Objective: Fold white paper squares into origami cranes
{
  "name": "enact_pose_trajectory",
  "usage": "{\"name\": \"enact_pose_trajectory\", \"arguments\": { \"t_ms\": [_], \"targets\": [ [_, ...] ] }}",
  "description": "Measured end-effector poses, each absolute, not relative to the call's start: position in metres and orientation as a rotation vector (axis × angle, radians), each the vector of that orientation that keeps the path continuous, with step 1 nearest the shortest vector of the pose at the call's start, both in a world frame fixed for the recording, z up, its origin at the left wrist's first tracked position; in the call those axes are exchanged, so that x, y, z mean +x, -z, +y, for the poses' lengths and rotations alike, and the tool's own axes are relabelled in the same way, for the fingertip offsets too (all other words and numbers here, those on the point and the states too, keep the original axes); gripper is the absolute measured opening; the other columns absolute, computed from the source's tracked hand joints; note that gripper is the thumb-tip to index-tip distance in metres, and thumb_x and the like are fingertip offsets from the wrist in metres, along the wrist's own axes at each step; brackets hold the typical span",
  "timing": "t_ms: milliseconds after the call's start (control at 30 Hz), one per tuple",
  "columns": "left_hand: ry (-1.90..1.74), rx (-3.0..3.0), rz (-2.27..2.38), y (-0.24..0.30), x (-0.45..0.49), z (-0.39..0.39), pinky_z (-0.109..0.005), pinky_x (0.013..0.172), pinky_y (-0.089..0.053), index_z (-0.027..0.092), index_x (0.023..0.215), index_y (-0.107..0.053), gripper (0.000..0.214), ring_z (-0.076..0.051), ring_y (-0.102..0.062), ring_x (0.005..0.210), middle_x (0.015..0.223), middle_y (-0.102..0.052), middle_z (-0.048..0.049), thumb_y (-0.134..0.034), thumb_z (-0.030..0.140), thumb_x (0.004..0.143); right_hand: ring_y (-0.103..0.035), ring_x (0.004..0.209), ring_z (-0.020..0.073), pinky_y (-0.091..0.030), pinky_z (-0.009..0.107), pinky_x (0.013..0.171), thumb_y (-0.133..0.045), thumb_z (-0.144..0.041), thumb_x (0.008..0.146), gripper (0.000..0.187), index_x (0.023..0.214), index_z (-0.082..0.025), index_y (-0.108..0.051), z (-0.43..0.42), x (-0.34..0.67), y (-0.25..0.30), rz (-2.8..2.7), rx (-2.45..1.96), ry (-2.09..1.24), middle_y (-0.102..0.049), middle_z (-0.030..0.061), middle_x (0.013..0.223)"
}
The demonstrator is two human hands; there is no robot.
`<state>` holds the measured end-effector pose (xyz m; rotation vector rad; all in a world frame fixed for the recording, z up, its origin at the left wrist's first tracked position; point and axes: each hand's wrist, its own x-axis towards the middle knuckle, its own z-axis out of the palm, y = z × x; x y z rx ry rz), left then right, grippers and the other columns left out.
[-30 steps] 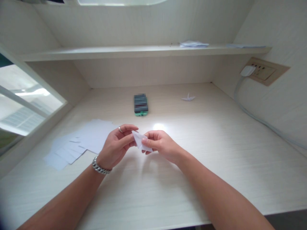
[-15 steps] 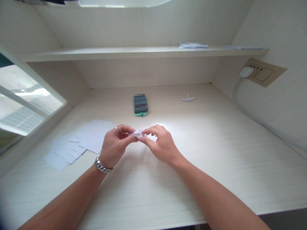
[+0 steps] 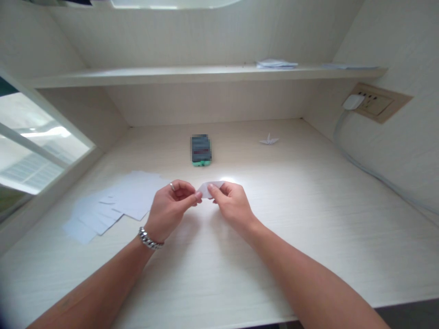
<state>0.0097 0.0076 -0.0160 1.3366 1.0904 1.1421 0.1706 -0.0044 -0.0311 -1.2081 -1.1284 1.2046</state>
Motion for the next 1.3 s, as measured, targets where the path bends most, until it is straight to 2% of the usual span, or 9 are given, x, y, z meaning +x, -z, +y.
{"name": "enact_pose_trajectory", "arguments": {
  "t_ms": [400,733,800,967,1133,1300],
  "targets": [
    [-1.089,1.343,1.101,0.019,0.009,0.008,-0.026,0.062,-0.052,0.016,0.089,-0.060,0.029,-0.016,-0.068,0.065,0.068,-0.072,-0.0031,-0.079,0.027,0.071,-0.061,0.067,0.0172,-0.050,0.033,0.068,-0.078,-0.047,0.067,0.035,0.077,-0.014,-0.070,-0.004,0.171,0.030,-1.030,-1.186,-1.269,-0.069,0.0063,0.073],
    [-1.087,1.313,1.172,0.016,-0.001,0.017,-0.026,0.062,-0.049,0.014,0.083,-0.064,0.028,-0.014,-0.065,0.062,0.067,-0.069,-0.0018,-0.082,0.023,0.064,-0.055,0.060,0.0128,-0.048,0.031,0.065,-0.083,-0.045,0.060,0.036,0.072,-0.014,-0.070,-0.004,0.178,0.017,-0.872,-1.177,-1.324,-0.067,0.0046,0.069],
    [-1.093,1.290,1.171,0.017,0.000,0.018,-0.027,0.064,-0.051,0.014,0.082,-0.065,0.025,-0.014,-0.065,0.064,0.070,-0.070,-0.0029,-0.080,0.027,0.067,-0.054,0.059,0.0123,-0.047,0.030,0.064,-0.084,-0.045,0.059,0.037,0.072,-0.014,-0.070,-0.003,0.179,0.017,-0.872,-1.176,-1.332,-0.067,0.0046,0.069],
    [-0.920,1.347,1.055,0.016,0.008,0.012,-0.029,0.067,-0.052,0.014,0.080,-0.071,0.029,-0.016,-0.065,0.069,0.076,-0.071,-0.0069,-0.067,0.043,0.079,-0.056,0.062,0.0136,-0.046,0.030,0.063,-0.083,-0.044,0.060,0.035,0.073,-0.014,-0.071,-0.003,0.179,0.018,-0.993,-1.171,-1.385,-0.068,0.0052,0.070],
    [-0.827,1.462,1.041,0.015,0.009,0.008,-0.027,0.061,-0.050,0.015,0.068,-0.067,0.026,-0.015,-0.063,0.060,0.063,-0.068,-0.0048,-0.070,0.040,0.077,-0.059,0.065,0.0152,-0.046,0.030,0.063,-0.079,-0.045,0.065,0.033,0.073,-0.015,-0.069,-0.003,0.180,0.020,-1.126,-1.167,-1.372,-0.068,0.0048,0.071],
    [-0.834,1.441,1.009,0.016,0.009,0.010,-0.026,0.059,-0.048,0.015,0.069,-0.066,0.023,-0.015,-0.061,0.062,0.066,-0.067,-0.0043,-0.069,0.037,0.077,-0.058,0.065,0.0153,-0.046,0.029,0.060,-0.077,-0.041,0.069,0.033,0.084,-0.016,-0.063,-0.002,0.182,0.024,-1.246,-1.157,-1.253,-0.065,0.0026,0.072]
  ]
}}
